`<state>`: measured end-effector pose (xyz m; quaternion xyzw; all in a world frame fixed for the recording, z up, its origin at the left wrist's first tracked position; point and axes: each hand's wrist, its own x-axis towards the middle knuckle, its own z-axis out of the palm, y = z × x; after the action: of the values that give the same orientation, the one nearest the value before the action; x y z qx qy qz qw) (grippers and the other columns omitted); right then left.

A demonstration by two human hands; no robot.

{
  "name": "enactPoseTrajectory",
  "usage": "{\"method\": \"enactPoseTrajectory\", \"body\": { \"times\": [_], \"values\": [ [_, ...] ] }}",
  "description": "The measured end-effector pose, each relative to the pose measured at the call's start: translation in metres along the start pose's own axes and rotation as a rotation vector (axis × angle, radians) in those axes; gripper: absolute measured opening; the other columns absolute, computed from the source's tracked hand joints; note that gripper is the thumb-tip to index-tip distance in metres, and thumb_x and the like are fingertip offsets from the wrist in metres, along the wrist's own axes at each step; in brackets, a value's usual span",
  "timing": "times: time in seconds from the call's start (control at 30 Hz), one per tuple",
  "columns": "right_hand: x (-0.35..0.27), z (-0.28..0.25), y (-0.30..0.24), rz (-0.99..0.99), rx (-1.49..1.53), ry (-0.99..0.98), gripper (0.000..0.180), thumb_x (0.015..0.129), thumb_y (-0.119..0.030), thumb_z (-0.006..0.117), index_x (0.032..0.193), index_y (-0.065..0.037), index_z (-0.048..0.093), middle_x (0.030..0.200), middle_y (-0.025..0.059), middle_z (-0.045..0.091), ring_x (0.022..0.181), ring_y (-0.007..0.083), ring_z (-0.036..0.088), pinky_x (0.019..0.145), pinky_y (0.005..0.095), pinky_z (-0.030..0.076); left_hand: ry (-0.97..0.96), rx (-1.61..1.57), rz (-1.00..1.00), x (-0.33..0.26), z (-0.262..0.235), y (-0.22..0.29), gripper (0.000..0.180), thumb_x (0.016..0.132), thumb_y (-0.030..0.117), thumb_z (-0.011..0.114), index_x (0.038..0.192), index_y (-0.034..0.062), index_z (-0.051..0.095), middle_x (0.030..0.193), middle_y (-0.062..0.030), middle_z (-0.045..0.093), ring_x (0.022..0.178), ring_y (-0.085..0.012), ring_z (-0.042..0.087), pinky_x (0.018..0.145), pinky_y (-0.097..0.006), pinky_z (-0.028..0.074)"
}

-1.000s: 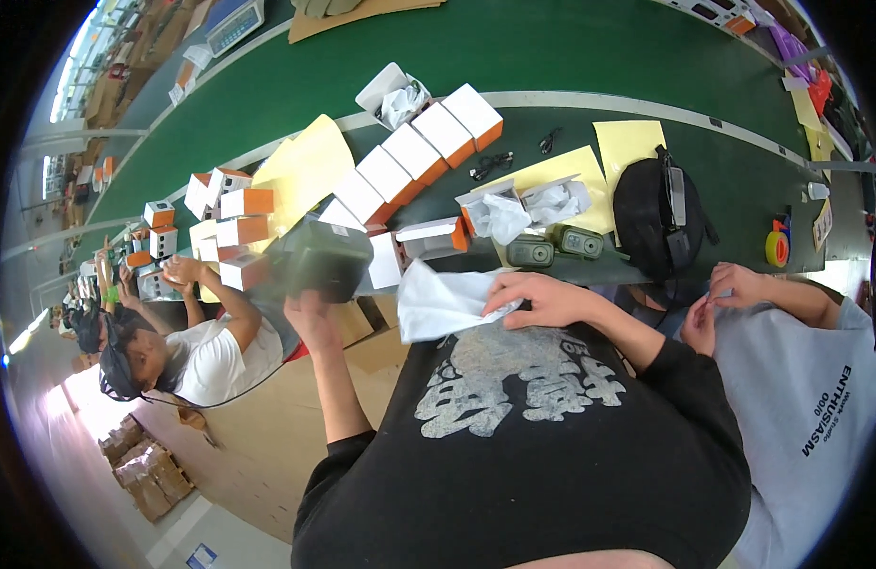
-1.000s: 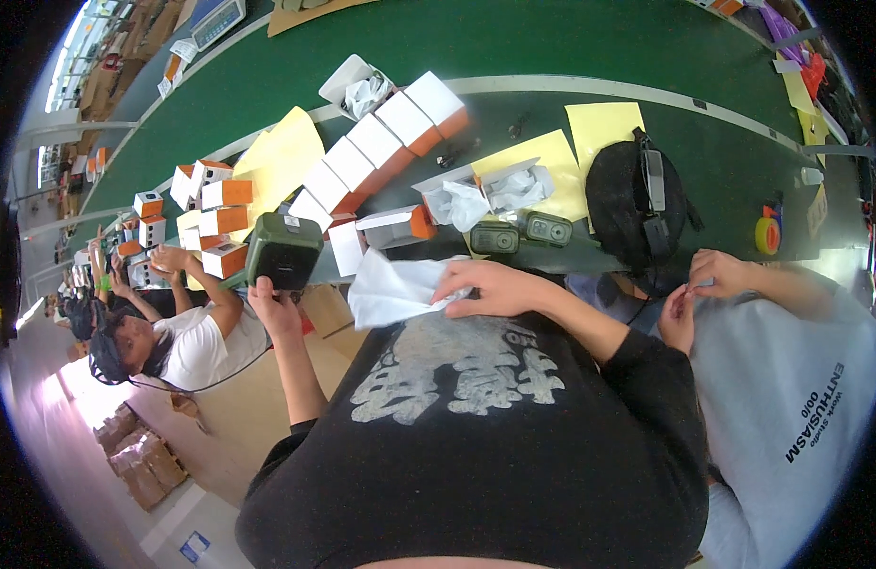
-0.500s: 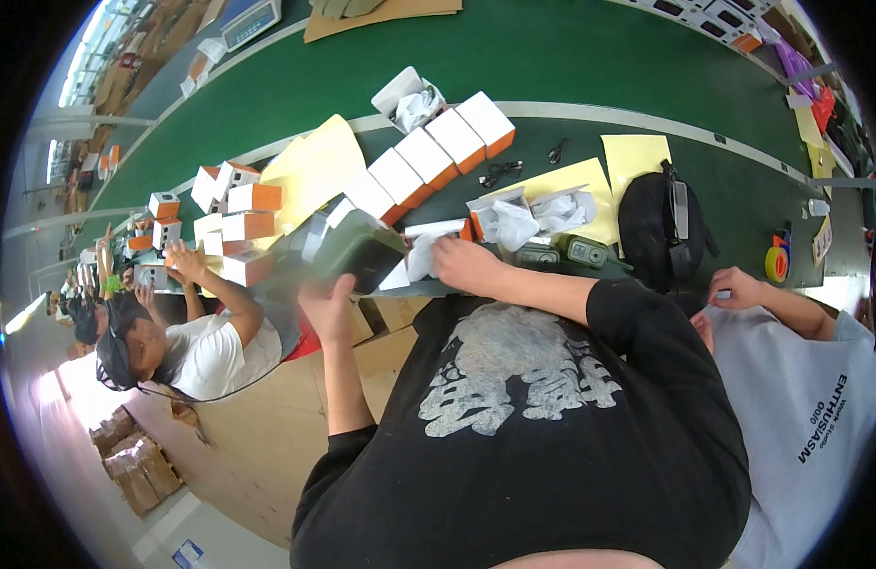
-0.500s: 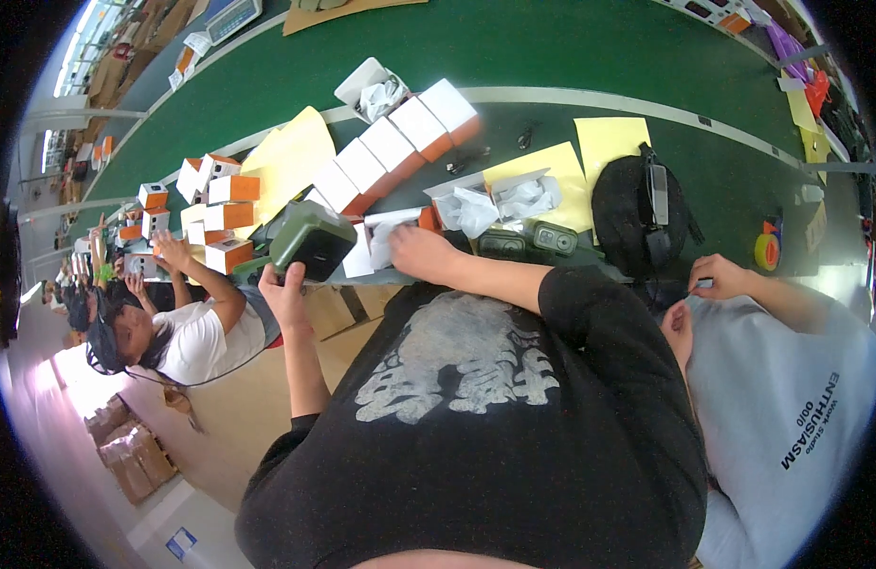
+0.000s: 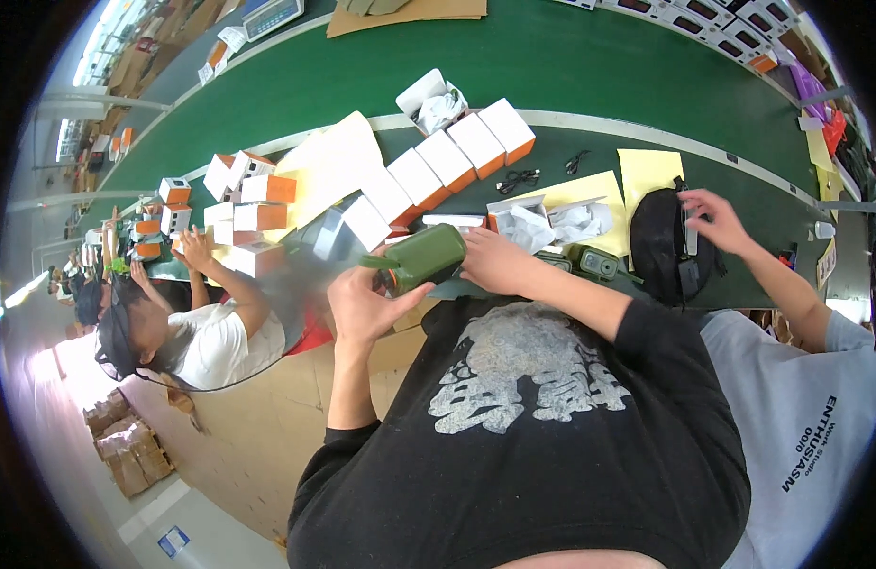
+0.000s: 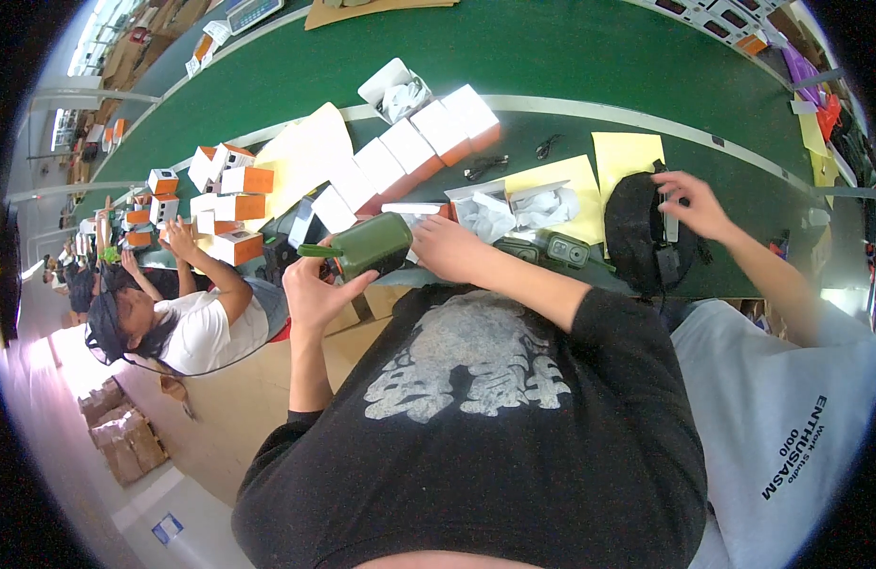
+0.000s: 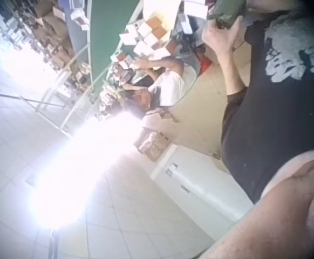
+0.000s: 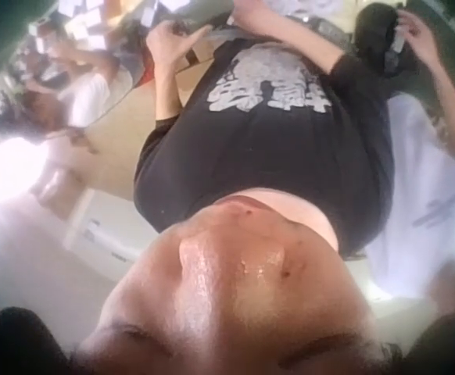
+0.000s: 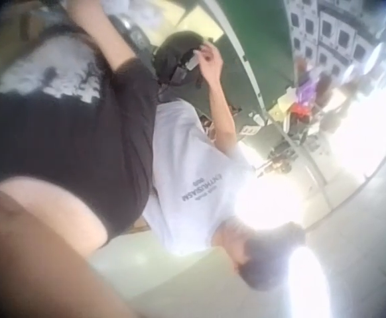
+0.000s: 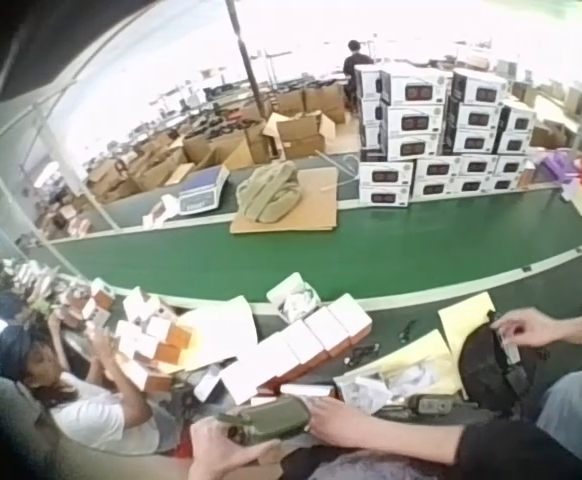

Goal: Packing electronic devices and accessories into cardboard boxes on an assembly line.

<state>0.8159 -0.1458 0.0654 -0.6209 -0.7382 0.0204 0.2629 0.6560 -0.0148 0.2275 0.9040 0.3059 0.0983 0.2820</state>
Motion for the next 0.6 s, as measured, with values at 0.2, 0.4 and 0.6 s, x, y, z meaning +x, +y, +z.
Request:
{"method": "enactPoseTrajectory", "body": {
  "times": [0.2,0.4,0.6],
  "values": [
    [-0.031,-0.122,-0.030,0.348,0.514,0.148,0.049,0.069,-0.026,0.080,0.110,-0.005,0.062,0.118,0.0132,0.059,0.106,0.0322,0.058,0.090,0.0407,0.046,-0.112,0.166,0.146,0.009,-0.007,0.017,0.061,0.057,0.037,0.087,0.105,0.0021,0.071,0.062,-0.0052,0.063,0.055,-0.0163,0.062,0.058,-0.028,0.049],
    [-0.025,-0.141,-0.047,0.406,0.490,0.137,0.081,0.065,-0.025,0.084,0.133,-0.005,0.045,0.121,0.0146,0.057,0.107,0.0337,0.059,0.090,0.0404,0.048,-0.245,0.068,0.452,0.024,0.020,0.056,0.064,0.057,0.050,0.085,0.105,0.0108,0.070,0.060,-0.0030,0.061,0.053,-0.0217,0.062,0.055,-0.032,0.048],
    [-0.061,-0.142,-0.045,0.710,0.652,0.097,0.074,0.065,-0.029,0.084,0.125,-0.003,0.049,0.116,0.0182,0.058,0.106,0.0345,0.060,0.091,0.0398,0.048,-0.322,0.053,0.746,0.031,0.045,0.060,0.045,0.079,0.032,0.070,0.116,0.0075,0.059,0.071,-0.0024,0.057,0.064,-0.0201,0.057,0.061,-0.032,0.042]
  ]
}}
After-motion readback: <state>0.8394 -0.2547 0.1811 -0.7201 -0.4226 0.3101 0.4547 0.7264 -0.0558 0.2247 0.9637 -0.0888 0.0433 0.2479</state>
